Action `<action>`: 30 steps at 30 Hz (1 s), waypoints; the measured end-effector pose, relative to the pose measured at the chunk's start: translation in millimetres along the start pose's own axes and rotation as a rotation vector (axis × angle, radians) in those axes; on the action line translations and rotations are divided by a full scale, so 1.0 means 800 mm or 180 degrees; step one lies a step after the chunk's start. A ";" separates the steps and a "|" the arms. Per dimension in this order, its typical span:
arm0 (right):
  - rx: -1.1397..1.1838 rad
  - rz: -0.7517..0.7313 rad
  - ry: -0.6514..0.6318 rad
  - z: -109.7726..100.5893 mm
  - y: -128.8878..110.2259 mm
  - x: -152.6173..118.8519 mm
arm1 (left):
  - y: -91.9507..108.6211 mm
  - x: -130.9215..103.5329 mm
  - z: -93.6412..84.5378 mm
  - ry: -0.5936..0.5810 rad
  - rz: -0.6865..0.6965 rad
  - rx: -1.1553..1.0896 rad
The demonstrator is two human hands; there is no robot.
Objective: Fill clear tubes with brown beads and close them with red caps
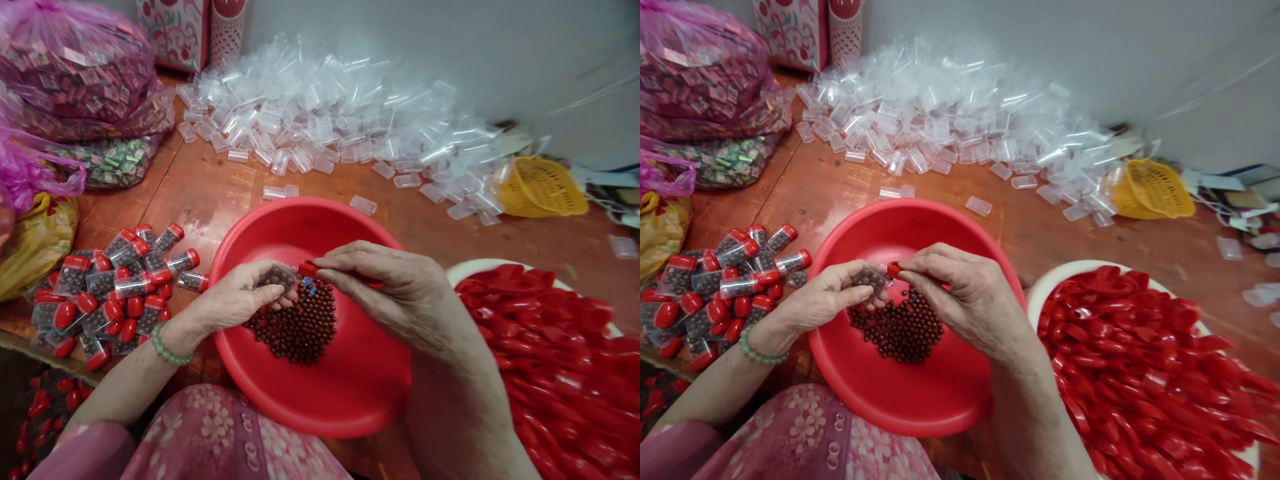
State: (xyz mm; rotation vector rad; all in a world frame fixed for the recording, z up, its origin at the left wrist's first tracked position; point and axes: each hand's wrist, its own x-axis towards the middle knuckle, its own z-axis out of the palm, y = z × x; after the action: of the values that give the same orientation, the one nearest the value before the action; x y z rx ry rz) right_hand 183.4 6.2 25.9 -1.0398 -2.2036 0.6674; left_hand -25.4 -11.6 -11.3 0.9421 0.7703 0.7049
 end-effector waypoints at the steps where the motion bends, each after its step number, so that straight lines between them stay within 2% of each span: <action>1: -0.0058 0.0012 -0.0019 -0.005 0.002 -0.002 | -0.002 0.001 -0.003 -0.0059 0.0001 -0.0092; 5: -0.0203 -0.0002 0.0006 -0.017 0.006 -0.008 | -0.009 0.005 -0.011 -0.0291 0.0051 -0.0639; 10: -0.0150 0.0078 0.0178 -0.013 0.005 -0.004 | -0.013 0.007 -0.012 -0.0337 0.0007 -0.1174; 19: 0.0370 0.0189 0.0332 0.003 0.002 0.002 | -0.011 0.009 -0.012 -0.0407 -0.0102 -0.1093; 30: 0.0221 0.0102 -0.0053 0.001 0.000 0.010 | -0.005 0.005 -0.009 -0.0312 -0.0115 -0.0885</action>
State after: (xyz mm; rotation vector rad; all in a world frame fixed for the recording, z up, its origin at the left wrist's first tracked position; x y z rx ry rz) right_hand 178.8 12.8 27.5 -1.0397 -2.1662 0.7643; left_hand -28.7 -7.2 -18.8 0.7031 0.5838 0.7082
